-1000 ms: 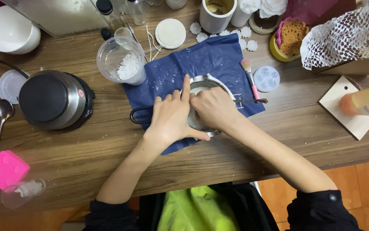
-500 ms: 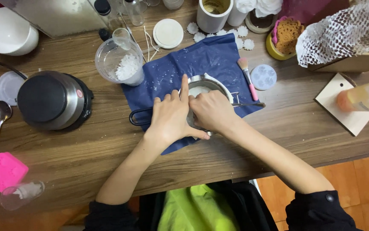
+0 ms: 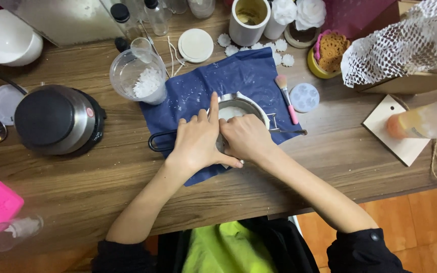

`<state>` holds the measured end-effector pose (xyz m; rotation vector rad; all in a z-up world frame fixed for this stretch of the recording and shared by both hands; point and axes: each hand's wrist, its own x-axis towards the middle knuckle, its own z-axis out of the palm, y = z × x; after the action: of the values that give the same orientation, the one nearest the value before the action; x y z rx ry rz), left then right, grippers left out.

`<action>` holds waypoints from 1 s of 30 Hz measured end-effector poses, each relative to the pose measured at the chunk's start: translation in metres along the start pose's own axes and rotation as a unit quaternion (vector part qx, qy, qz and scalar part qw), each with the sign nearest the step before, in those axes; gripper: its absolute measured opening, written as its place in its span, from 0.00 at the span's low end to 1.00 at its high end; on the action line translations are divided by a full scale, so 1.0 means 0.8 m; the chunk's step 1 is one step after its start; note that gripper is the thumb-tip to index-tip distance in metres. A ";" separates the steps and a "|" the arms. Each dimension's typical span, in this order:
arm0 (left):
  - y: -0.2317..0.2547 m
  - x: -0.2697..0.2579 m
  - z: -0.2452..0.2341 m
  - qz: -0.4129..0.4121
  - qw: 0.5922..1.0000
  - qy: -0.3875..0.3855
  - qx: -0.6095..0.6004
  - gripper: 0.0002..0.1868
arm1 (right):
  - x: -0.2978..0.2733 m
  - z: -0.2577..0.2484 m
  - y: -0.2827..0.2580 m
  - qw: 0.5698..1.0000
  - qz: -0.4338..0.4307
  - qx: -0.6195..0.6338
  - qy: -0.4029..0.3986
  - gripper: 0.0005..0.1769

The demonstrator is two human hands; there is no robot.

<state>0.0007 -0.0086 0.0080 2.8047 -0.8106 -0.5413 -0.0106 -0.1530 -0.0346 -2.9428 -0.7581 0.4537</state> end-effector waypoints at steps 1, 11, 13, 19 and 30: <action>0.001 0.000 0.000 0.001 1.000 -0.002 0.001 0.83 | -0.001 -0.001 0.000 1.000 0.002 0.002 0.000 0.21; 0.002 0.002 -0.002 -0.008 1.000 -0.017 -0.012 0.84 | -0.005 -0.008 0.003 1.000 -0.007 0.021 0.003 0.18; 0.001 0.001 -0.001 -0.008 1.000 -0.017 -0.010 0.84 | -0.006 -0.011 0.003 1.000 -0.009 0.028 0.003 0.18; 0.002 0.000 -0.003 -0.005 1.000 -0.009 -0.006 0.84 | -0.006 -0.010 0.005 0.999 -0.003 0.044 0.011 0.16; 0.001 0.001 -0.002 0.003 1.000 -0.004 -0.019 0.84 | -0.006 -0.005 0.012 0.991 0.035 0.130 0.009 0.10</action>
<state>0.0014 -0.0099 0.0098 2.7676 -0.8011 -0.5622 -0.0086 -0.1636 -0.0307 -2.7324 -0.5467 0.4888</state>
